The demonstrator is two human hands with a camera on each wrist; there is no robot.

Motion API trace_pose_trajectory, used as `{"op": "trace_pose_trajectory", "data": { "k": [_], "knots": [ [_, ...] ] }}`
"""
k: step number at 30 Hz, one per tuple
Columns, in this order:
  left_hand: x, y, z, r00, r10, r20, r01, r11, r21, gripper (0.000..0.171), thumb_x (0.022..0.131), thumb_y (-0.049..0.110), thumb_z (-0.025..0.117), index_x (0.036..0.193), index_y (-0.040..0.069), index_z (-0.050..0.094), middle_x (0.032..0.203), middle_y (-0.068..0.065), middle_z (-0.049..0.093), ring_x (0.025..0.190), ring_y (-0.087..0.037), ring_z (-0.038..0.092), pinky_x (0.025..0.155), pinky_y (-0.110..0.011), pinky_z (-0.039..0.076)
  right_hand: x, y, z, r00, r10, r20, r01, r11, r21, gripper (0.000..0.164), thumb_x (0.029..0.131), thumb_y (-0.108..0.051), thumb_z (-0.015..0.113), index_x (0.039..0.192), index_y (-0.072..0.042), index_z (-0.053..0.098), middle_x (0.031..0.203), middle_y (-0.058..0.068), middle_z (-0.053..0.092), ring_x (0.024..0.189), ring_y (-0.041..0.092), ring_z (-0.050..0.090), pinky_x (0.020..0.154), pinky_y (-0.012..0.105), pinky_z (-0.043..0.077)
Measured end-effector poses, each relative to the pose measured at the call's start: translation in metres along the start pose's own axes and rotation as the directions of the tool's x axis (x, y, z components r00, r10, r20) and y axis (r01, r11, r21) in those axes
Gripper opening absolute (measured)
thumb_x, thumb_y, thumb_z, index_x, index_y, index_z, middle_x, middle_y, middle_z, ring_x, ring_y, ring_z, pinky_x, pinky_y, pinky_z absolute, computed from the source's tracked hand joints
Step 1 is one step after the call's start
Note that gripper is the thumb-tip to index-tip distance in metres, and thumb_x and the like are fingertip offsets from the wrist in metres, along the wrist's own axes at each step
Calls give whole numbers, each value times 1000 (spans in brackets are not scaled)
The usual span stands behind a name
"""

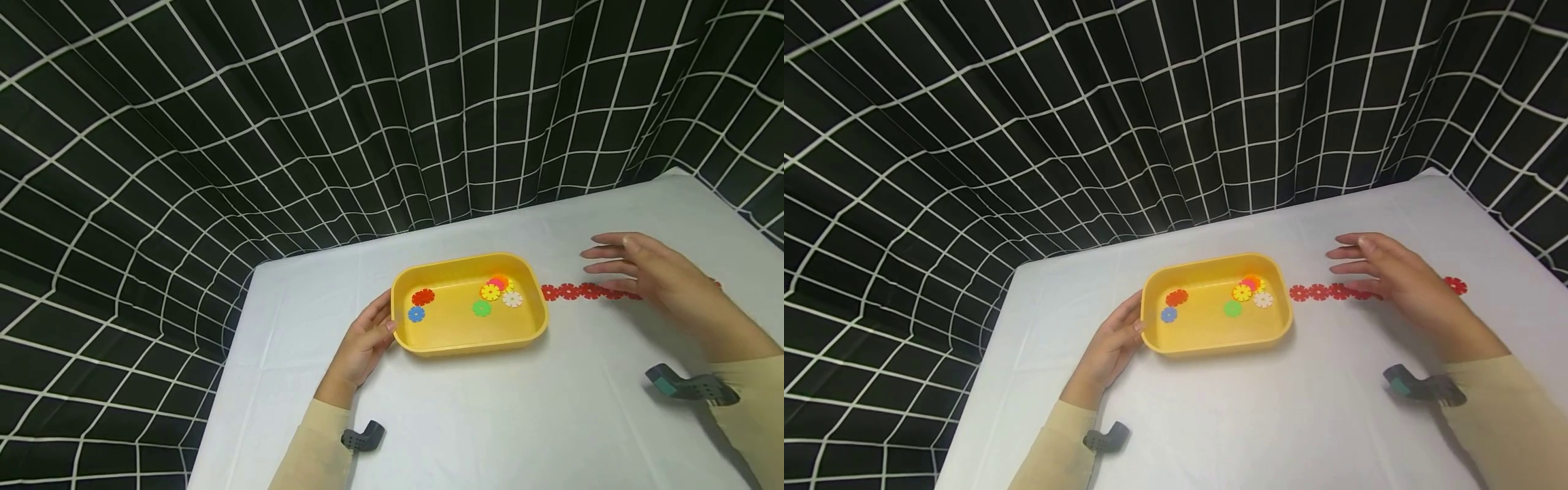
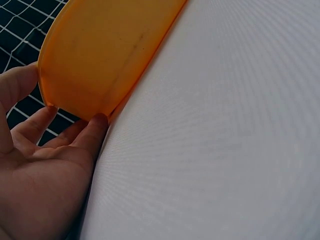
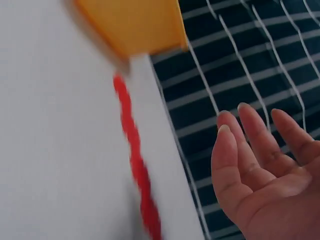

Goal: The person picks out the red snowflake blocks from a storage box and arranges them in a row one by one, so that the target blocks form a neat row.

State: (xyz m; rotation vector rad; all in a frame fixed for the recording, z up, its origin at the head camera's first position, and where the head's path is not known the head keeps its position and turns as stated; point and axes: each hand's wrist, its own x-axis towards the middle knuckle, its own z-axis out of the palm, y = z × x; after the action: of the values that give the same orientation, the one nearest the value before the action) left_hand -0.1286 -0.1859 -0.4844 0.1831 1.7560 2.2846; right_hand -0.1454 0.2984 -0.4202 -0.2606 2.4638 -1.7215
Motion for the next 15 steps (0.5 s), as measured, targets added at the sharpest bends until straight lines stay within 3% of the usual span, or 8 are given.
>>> {"op": "trace_pose_trajectory", "data": {
  "k": [8, 12, 15],
  "knots": [
    [1, -1, 0, 1000, -5, 1, 5, 1000, 2, 60, 107, -5, 59, 164, 8, 48, 167, -8, 46, 153, -24, 44, 118, -39, 45, 16, -39, 49, 991, -63, 119, 50, 993, 107, 52, 119, -40, 38, 161, -11, 45, 156, 15, 52, 131, 30, 62, 95, 34, 62],
    [1, -1, -1, 1000, -7, 0, 7, 1000, 5, 59, 107, -5, 59, 164, 8, 48, 166, -7, 46, 153, -23, 44, 118, -39, 45, 25, -55, 71, 981, -76, 180, 55, 991, 119, 54, 118, -42, 42, 161, -10, 46, 159, 16, 51, 135, 39, 57, 99, 33, 60],
    [2, -1, -1, 1000, -6, 2, 6, 1000, 6, 60, 107, -5, 58, 164, 8, 48, 166, -7, 47, 152, -24, 44, 118, -39, 45, 34, -64, 86, 976, -71, 208, 46, 991, 122, 53, 117, -44, 47, 159, -12, 50, 158, 13, 53, 139, 40, 54, 105, 42, 57]
  ]
}}
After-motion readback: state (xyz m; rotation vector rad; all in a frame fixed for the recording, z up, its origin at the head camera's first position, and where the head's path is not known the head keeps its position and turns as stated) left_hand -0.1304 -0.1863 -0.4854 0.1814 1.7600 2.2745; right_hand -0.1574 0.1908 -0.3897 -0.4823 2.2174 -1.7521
